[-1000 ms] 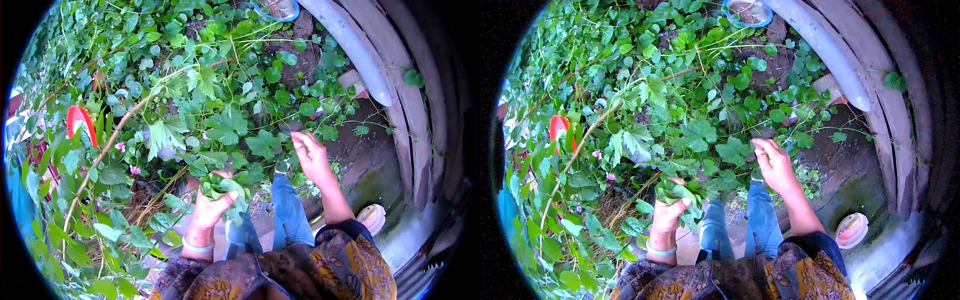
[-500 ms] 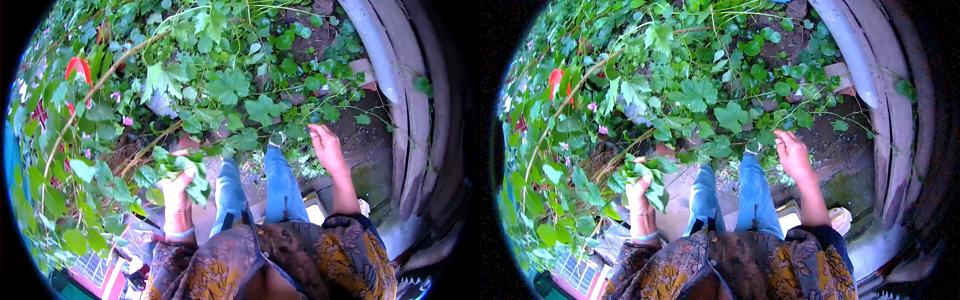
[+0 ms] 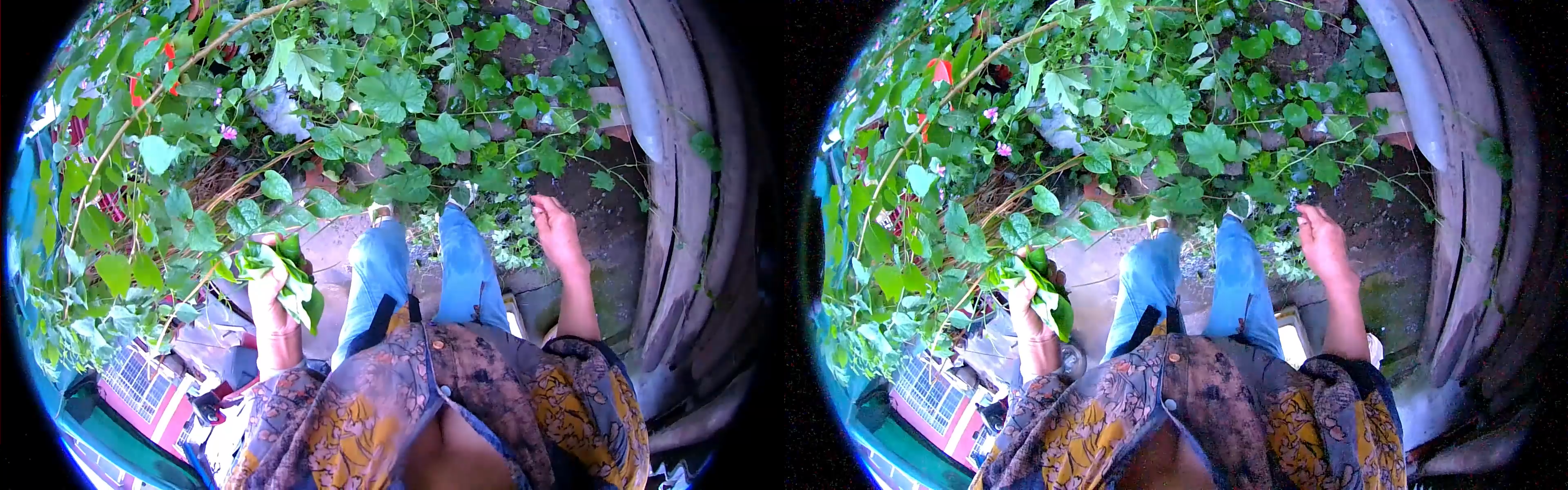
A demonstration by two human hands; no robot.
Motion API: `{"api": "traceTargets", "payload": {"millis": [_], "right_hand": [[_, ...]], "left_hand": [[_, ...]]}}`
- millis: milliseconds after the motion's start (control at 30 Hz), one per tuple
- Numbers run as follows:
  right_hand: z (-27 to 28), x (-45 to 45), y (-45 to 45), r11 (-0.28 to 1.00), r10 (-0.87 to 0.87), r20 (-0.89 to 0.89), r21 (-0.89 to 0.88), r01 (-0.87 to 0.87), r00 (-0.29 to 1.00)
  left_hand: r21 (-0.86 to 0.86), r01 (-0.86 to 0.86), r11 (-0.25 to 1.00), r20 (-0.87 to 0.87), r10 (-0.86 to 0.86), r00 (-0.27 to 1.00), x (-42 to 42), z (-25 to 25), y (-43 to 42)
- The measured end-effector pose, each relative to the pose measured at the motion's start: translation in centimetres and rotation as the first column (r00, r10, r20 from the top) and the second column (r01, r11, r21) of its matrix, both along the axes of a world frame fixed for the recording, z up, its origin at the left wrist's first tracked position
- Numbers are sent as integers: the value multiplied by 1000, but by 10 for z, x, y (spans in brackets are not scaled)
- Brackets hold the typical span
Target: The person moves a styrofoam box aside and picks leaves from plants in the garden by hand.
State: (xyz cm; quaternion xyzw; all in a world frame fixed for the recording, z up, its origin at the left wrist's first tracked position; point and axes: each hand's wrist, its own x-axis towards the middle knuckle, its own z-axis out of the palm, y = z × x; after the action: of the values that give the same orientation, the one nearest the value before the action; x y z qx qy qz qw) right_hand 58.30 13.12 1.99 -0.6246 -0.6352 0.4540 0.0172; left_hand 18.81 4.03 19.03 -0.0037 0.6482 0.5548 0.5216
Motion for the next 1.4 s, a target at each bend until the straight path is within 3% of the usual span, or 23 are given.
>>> {"api": "traceTargets", "payload": {"millis": [267, 467, 667, 800, 867, 900, 1000, 1200, 1300, 1400], "right_hand": [[12, 18, -32, 999, 7, 38, -44, -5, 999], [15, 11, -56, 987, 30, 77, -162, -17, 997], [3, -17, -55, 990, -12, 18, -139, 14, 1000], [-2, -43, -50, 983, -58, -9, -177, 56, 998], [-4, -54, -48, 988, -30, -54, -153, 21, 998], [1, -62, -42, 974, -23, -24, -228, 17, 999], [-3, -71, -38, 984, -4, -89, -179, -12, 996], [-5, -66, -32, 967, 13, -90, -253, -35, 996], [-9, -55, -33, 976, 46, -102, -207, -66, 994], [-9, -48, -28, 983, 71, -109, -162, -89, 991]], "left_hand": [[85, 50, 995, 6, -50, 999, 14, 22, 29], [330, 131, 935, 170, -195, 966, 26, 45, 85], [201, 214, 956, 182, -251, 951, 19, 19, 97], [260, 80, 962, 227, -141, 964, -3, 11, 106], [267, 128, 955, 190, -183, 965, -12, 14, 112], [219, 118, 969, 143, -152, 978, -14, 16, 113], [211, 94, 973, 139, -125, 982, -19, 15, 111], [243, 40, 969, 60, -56, 997, -24, 23, 102], [233, -42, 972, -2, 44, 999, -28, 35, 94], [333, -8, 943, 21, 1, 1000, -29, 49, 86]]}}
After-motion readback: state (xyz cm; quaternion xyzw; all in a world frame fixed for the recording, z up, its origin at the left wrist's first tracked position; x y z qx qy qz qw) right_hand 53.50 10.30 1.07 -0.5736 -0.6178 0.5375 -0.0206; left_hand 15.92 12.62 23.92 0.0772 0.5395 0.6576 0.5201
